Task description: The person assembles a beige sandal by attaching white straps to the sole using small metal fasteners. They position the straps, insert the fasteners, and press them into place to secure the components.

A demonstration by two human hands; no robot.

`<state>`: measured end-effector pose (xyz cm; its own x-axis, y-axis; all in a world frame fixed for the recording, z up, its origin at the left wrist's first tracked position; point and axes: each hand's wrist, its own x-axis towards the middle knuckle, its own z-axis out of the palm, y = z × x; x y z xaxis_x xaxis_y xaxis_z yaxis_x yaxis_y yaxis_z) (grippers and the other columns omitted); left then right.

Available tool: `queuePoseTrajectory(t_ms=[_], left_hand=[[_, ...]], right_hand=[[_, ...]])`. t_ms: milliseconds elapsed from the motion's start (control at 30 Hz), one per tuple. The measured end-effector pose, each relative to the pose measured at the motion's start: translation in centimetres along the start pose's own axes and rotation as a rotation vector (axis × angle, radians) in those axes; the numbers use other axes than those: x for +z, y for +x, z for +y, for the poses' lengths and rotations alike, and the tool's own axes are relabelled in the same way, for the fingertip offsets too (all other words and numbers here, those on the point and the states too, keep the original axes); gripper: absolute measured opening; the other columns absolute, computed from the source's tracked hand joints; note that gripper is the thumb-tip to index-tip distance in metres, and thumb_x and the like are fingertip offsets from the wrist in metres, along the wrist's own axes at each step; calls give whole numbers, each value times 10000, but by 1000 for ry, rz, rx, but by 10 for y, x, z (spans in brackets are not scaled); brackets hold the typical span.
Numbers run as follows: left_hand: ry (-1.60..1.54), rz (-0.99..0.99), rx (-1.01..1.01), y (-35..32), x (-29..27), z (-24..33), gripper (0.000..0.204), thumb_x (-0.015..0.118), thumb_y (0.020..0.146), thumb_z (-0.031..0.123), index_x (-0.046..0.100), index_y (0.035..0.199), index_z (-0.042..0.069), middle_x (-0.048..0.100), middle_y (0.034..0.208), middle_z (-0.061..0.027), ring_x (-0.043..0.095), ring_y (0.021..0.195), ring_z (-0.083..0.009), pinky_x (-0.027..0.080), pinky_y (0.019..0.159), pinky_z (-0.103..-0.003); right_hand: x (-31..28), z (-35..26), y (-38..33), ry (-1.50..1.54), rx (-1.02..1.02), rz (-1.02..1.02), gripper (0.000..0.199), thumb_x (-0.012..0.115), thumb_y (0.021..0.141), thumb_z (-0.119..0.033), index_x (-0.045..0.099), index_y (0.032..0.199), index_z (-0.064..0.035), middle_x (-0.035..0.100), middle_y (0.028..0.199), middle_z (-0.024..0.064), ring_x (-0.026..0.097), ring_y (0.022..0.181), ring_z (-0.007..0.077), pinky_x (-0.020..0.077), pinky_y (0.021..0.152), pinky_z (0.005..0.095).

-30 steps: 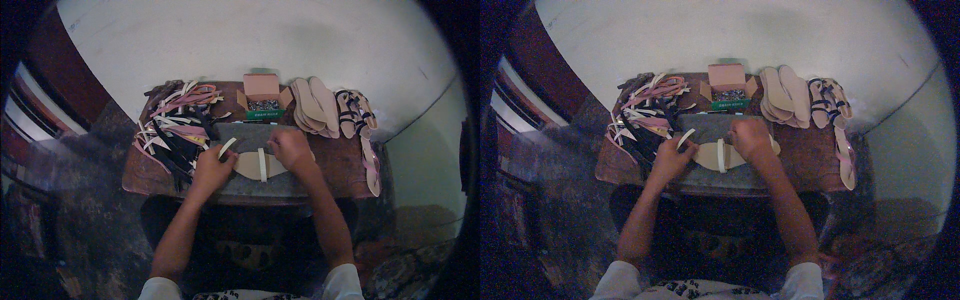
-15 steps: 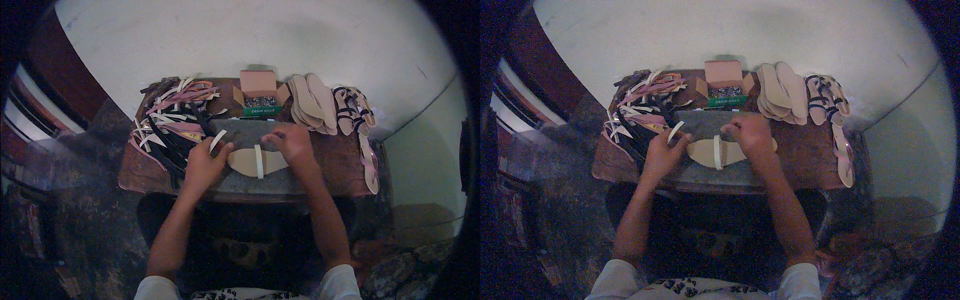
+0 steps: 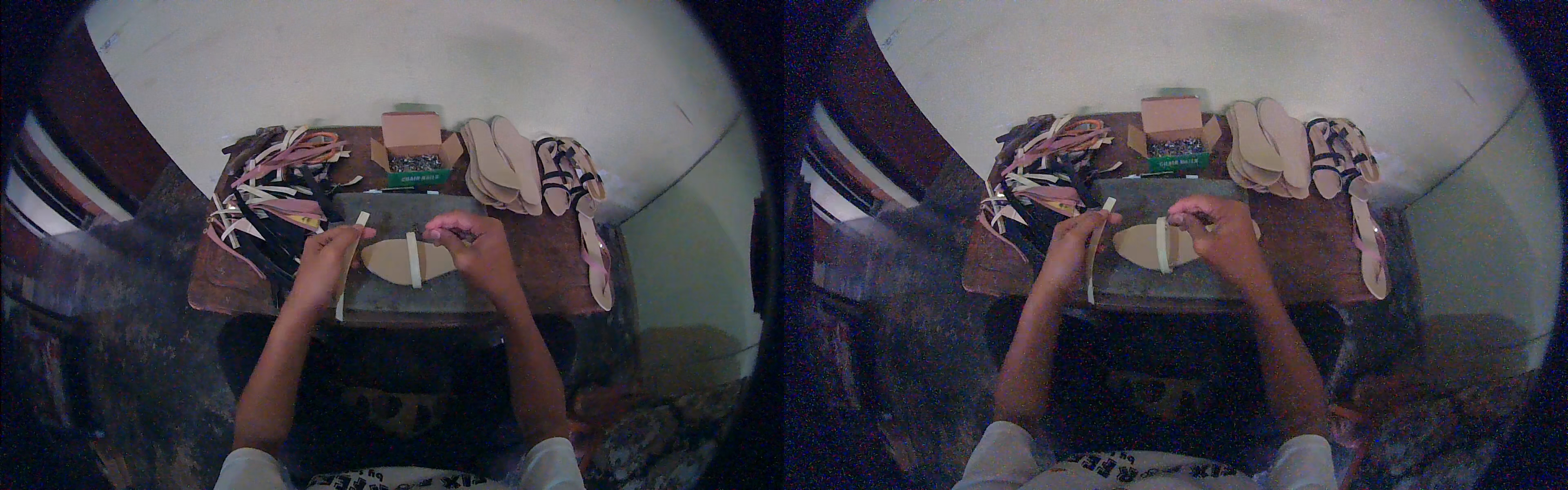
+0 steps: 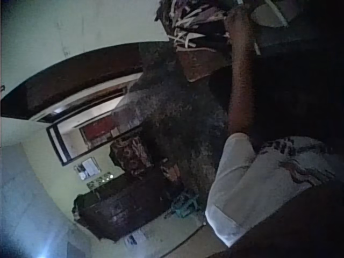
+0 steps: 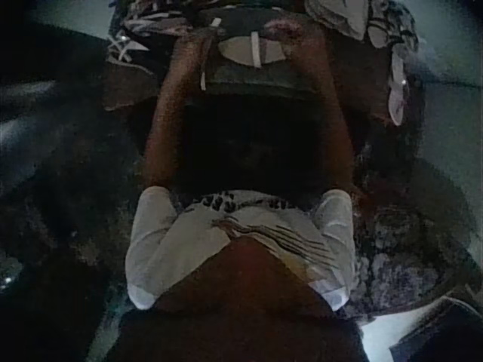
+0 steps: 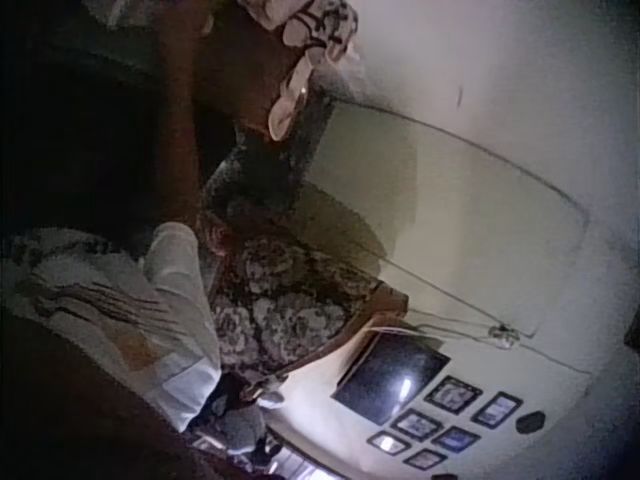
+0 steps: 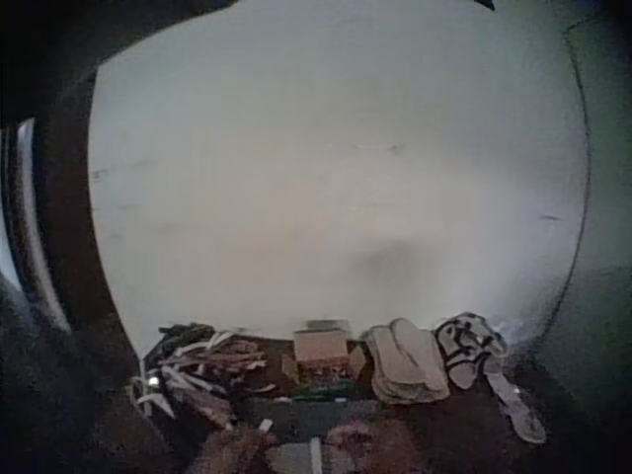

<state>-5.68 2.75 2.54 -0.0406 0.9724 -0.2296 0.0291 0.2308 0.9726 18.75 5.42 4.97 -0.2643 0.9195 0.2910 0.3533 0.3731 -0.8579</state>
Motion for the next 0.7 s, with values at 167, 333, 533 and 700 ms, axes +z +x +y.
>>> queuePoseTrajectory(t_ms=[167,333,533,700], left_hand=[[-71,57,61,-3,10,5,357,753,857,171,641,1131,-28,652,749,-15,551,630,-64,419,576,-212],[-29,114,173,1,20,-4,302,722,881,163,644,1126,5,676,777,-29,572,661,-75,436,588,-234],[99,44,245,17,10,-25,227,678,906,159,700,1087,23,698,853,-52,613,769,-100,483,697,-258],[119,23,360,16,13,-21,240,646,914,102,700,1136,30,705,975,-78,630,879,-128,494,815,-271]], right_hand=[[5,-6,-2,-2,15,30,123,683,857,-53,735,969,-60,739,900,86,695,780,168,530,686,313],[14,3,-3,-22,-194,52,154,685,841,-30,734,984,-62,727,912,99,696,768,199,539,663,312],[26,4,-6,-34,-261,1,188,664,830,-9,722,1005,-45,708,967,140,698,828,257,550,712,343],[33,-7,-10,-88,-330,-16,181,654,836,-32,716,1004,-63,708,974,124,689,862,296,520,734,382]])
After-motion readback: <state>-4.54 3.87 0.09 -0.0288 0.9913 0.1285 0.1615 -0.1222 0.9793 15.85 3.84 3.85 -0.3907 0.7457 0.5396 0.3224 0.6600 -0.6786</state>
